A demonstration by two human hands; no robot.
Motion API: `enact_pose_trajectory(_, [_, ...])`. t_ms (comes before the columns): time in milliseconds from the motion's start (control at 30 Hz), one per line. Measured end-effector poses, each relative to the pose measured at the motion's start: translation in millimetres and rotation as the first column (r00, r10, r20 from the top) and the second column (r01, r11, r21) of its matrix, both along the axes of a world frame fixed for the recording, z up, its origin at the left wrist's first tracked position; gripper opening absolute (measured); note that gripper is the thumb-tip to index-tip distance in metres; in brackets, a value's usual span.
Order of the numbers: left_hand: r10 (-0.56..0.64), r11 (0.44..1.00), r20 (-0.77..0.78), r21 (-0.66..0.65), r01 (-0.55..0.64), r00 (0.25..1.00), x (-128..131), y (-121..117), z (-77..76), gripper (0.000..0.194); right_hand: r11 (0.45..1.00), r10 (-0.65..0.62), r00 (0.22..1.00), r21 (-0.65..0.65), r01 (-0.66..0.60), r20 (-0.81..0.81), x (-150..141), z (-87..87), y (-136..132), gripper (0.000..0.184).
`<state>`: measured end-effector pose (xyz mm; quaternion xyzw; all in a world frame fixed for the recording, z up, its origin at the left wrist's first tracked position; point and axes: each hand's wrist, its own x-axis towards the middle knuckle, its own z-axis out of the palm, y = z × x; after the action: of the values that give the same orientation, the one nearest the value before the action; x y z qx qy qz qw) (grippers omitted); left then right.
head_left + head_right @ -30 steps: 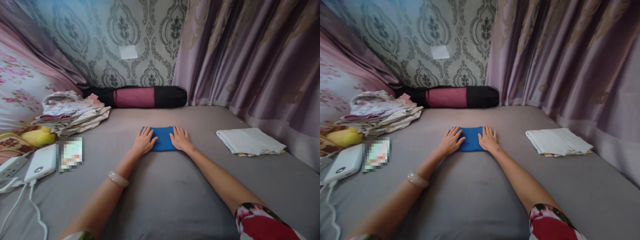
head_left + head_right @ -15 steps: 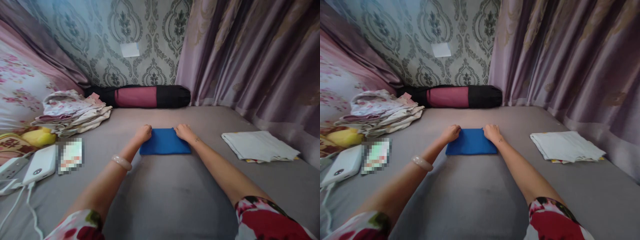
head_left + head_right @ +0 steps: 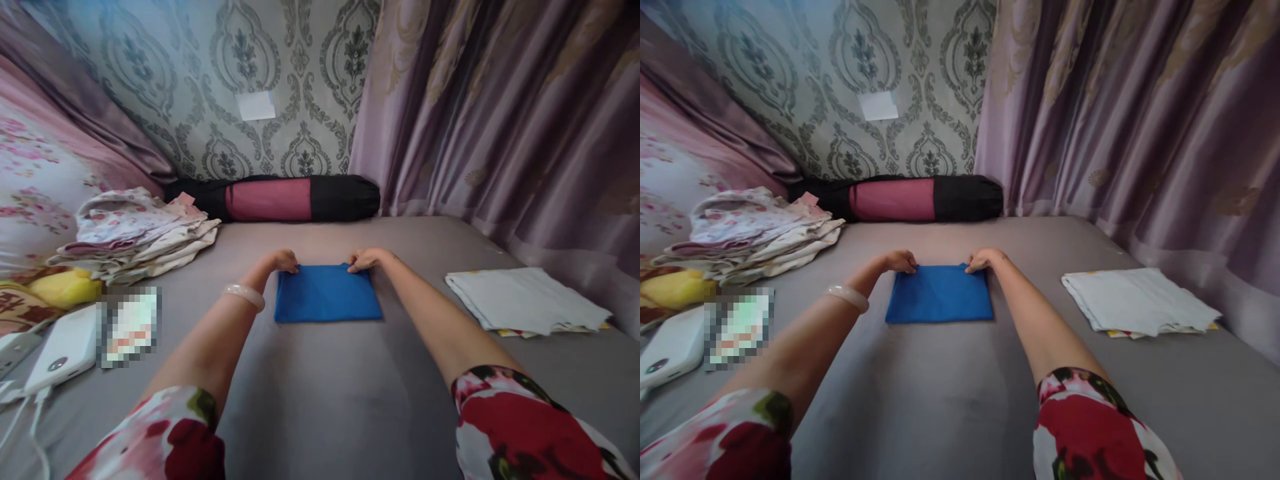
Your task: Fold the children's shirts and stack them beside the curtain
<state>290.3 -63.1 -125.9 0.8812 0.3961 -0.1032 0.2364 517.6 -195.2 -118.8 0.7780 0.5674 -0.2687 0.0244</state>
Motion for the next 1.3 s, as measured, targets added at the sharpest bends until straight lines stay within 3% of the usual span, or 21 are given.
enact_pose_trajectory(167, [0.016,0.999,0.036,-0.032,-0.015,0.999,-4.5,-2.6,0.3,0.013,1.000,0.019,1.000,0.007,-0.019,-0.014,-1.5,0.8,0.8,0.012])
enact_pose_trajectory(400, [0.044,0.996,0.137,-0.078,-0.034,0.990,-17.3,-8.2,10.4,0.036,0.991,0.029,0.989,0.132,-0.010,-0.143,-0.4,11.2,-16.2,0.016])
enact_pose_trajectory(567, [0.002,0.984,0.180,-0.175,0.030,0.984,-29.0,-9.8,29.4,0.033,0.979,0.047,0.967,0.206,0.005,-0.249,5.2,25.7,-26.9,0.028])
enact_pose_trajectory(767, [-0.109,0.974,0.312,-0.158,0.164,0.944,-41.3,-9.3,63.7,0.028,0.961,0.146,0.912,0.274,-0.039,-0.383,11.5,56.9,-39.2,0.029])
enact_pose_trajectory(900, [-0.157,0.985,0.493,0.013,0.174,0.855,-39.4,-1.1,81.8,0.030,0.919,0.184,0.886,0.395,-0.001,-0.425,14.0,80.5,-42.5,0.027])
enact_pose_trajectory(1033, [-0.191,0.946,0.593,0.324,-0.015,0.782,-32.1,2.8,88.1,0.031,0.798,0.169,0.959,0.603,0.002,-0.227,12.5,89.8,-39.4,0.028])
enact_pose_trajectory(1167, [-0.188,0.846,0.552,0.511,-0.151,0.812,-31.2,-8.5,78.2,0.032,0.676,0.121,0.986,0.717,-0.167,0.116,4.6,76.3,-39.1,0.032])
enact_pose_trajectory(1300, [-0.238,0.813,0.454,0.577,-0.080,0.859,-43.2,-26.1,49.4,0.035,0.671,0.124,0.956,0.687,-0.278,0.267,-5.9,47.1,-53.7,0.032])
